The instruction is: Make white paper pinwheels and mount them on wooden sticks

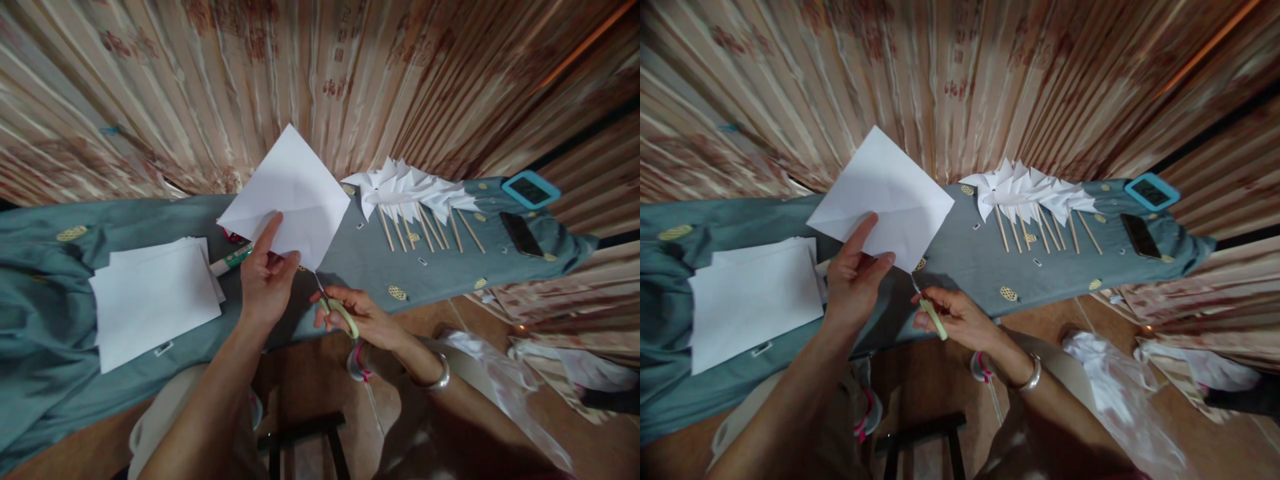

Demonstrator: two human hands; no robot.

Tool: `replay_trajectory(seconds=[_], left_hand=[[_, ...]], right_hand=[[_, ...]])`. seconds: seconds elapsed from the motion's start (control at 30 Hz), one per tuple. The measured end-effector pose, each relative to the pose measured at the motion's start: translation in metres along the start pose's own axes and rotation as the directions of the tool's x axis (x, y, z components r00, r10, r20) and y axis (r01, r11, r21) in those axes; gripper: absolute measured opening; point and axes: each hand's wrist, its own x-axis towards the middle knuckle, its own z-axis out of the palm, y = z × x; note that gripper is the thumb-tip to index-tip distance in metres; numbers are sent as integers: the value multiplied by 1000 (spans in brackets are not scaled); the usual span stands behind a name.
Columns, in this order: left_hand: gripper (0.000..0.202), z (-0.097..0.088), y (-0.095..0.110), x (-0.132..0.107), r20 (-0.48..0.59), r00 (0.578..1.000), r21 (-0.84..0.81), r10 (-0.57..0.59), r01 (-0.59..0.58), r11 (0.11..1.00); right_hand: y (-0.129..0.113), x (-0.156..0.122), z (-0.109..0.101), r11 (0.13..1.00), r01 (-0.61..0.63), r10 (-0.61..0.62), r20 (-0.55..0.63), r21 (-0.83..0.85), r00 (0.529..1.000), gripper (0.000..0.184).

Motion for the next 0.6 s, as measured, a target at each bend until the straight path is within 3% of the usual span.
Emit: replay_trajectory(seconds=[0.13, 0.2, 0.37, 0.43, 0.47, 0.53, 0.6], left_hand=[[59, -3, 2, 6, -42, 999, -66, -25, 22, 998], [59, -5, 2, 8, -49, 997, -100, -55, 50, 994], [45, -7, -6, 12, -44, 998, -139, -53, 46, 989], [38, -7, -9, 11, -18, 998, -88, -52, 51, 995], [36, -6, -10, 10, -2, 999, -55, -47, 47, 997], [32, -4, -11, 7, 43, 998, 14, -39, 38, 999], [30, -2, -11, 3, 105, 993, 76, -58, 51, 996]], right_hand=[[-6, -7, -20, 984, -179, 179, 170, -18, 969, 50], [-8, -12, -32, 971, -237, 240, 178, -38, 954, 47], [-9, -19, -66, 968, -242, 241, -20, -65, 970, 39], [-9, -18, -77, 987, -157, 143, -221, -45, 965, 42], [-10, -17, -81, 995, -88, 67, -349, -45, 935, 44], [-12, -14, -88, 994, 73, -109, -576, -86, 810, 47], [-15, -12, -91, 970, 190, -240, -682, -150, 690, 48]])
